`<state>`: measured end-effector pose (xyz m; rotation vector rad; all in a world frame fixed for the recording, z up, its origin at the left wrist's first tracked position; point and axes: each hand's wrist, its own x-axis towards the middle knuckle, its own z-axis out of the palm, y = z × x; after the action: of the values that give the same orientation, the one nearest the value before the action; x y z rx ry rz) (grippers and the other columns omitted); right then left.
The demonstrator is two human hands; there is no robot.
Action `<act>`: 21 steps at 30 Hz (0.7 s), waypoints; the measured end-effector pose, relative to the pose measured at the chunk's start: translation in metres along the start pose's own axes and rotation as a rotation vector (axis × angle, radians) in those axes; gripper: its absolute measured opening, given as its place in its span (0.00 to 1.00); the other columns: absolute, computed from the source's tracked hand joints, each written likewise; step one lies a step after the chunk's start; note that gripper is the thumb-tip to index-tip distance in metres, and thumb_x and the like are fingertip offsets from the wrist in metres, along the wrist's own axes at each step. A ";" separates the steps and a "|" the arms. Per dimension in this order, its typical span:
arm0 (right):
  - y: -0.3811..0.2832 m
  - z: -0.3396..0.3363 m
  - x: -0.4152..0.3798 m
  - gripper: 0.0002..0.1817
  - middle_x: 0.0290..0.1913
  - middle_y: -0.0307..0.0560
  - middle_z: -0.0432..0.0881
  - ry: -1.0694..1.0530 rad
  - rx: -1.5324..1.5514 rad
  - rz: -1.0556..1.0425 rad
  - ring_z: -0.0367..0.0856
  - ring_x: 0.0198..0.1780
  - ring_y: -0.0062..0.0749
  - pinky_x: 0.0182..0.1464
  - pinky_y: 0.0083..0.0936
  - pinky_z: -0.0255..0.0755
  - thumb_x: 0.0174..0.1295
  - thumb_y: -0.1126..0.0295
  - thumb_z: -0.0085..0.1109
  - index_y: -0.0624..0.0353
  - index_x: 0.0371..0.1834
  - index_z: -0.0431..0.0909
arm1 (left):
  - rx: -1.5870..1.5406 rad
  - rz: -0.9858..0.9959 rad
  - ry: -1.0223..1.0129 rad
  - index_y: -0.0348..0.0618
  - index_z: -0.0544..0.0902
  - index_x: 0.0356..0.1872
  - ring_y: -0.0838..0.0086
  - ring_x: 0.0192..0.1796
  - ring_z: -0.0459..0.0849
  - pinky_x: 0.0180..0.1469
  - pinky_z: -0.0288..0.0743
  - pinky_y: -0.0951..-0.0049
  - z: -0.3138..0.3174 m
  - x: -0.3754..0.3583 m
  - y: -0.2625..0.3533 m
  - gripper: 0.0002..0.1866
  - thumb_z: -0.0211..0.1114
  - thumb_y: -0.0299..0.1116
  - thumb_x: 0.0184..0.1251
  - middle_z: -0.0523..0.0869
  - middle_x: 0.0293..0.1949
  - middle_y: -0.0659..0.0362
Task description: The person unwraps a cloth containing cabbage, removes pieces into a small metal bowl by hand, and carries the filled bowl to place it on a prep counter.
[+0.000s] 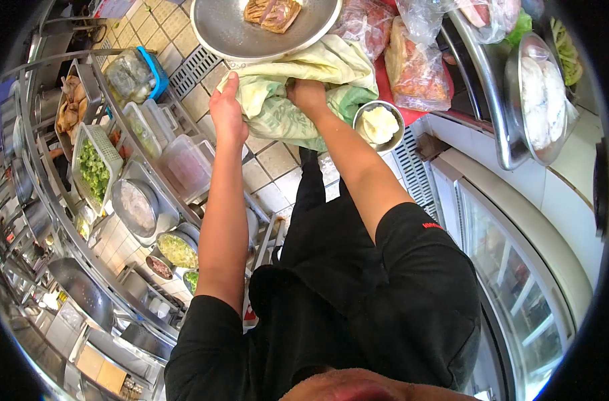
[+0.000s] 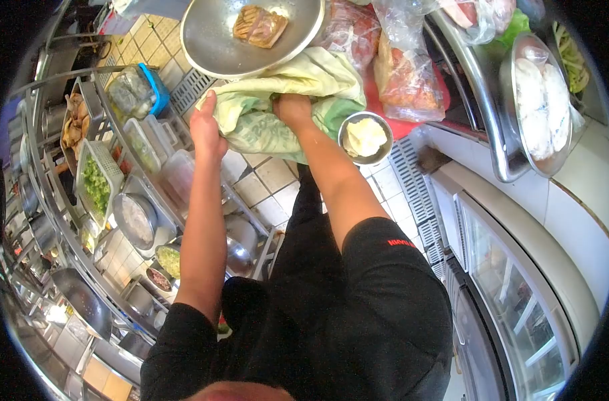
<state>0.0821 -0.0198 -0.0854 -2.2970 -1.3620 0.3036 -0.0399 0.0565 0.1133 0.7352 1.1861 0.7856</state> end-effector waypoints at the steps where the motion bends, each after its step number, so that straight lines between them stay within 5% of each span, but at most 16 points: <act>1: -0.002 -0.007 -0.001 0.25 0.46 0.59 0.83 0.030 -0.011 -0.033 0.82 0.46 0.54 0.51 0.44 0.76 0.56 0.56 0.59 0.61 0.53 0.79 | -0.009 0.001 -0.003 0.32 0.77 0.54 0.65 0.46 0.85 0.49 0.80 0.66 0.001 0.000 0.001 0.17 0.58 0.35 0.74 0.84 0.49 0.51; 7: -0.002 -0.006 -0.005 0.30 0.60 0.59 0.75 -0.089 0.112 -0.065 0.73 0.61 0.53 0.63 0.48 0.66 0.56 0.54 0.60 0.58 0.61 0.73 | 0.076 -0.022 -0.023 0.34 0.77 0.54 0.65 0.48 0.85 0.51 0.80 0.65 0.004 -0.003 0.002 0.17 0.59 0.36 0.73 0.84 0.50 0.52; 10: 0.012 0.016 -0.003 0.31 0.64 0.56 0.73 0.137 -0.070 -0.190 0.69 0.66 0.54 0.68 0.50 0.61 0.57 0.53 0.58 0.53 0.63 0.72 | 0.025 -0.063 -0.092 0.34 0.77 0.54 0.64 0.49 0.85 0.51 0.80 0.64 0.010 -0.010 0.001 0.17 0.59 0.36 0.73 0.84 0.51 0.51; 17: 0.026 0.007 0.026 0.27 0.63 0.50 0.75 0.014 0.160 -0.035 0.68 0.67 0.48 0.72 0.46 0.55 0.59 0.56 0.54 0.49 0.62 0.74 | -0.079 -0.073 -0.092 0.33 0.76 0.55 0.63 0.47 0.86 0.49 0.81 0.64 0.012 -0.009 0.003 0.18 0.60 0.36 0.72 0.84 0.50 0.50; 18: 0.026 0.003 0.027 0.25 0.59 0.51 0.78 0.023 0.230 -0.003 0.76 0.60 0.45 0.63 0.48 0.68 0.62 0.59 0.53 0.49 0.63 0.73 | -0.080 -0.072 -0.107 0.33 0.75 0.55 0.63 0.48 0.86 0.50 0.81 0.63 0.013 -0.010 0.006 0.18 0.60 0.36 0.72 0.84 0.50 0.50; 21: 0.024 -0.015 0.017 0.21 0.53 0.50 0.80 -0.224 0.889 0.463 0.82 0.49 0.39 0.46 0.41 0.79 0.64 0.63 0.53 0.51 0.61 0.73 | -0.086 -0.091 -0.136 0.34 0.75 0.56 0.63 0.48 0.85 0.51 0.81 0.63 0.012 -0.010 0.007 0.18 0.60 0.36 0.72 0.84 0.51 0.50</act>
<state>0.1148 -0.0193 -0.0836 -1.7796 -0.5457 1.0894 -0.0305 0.0512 0.1267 0.6494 1.0490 0.6959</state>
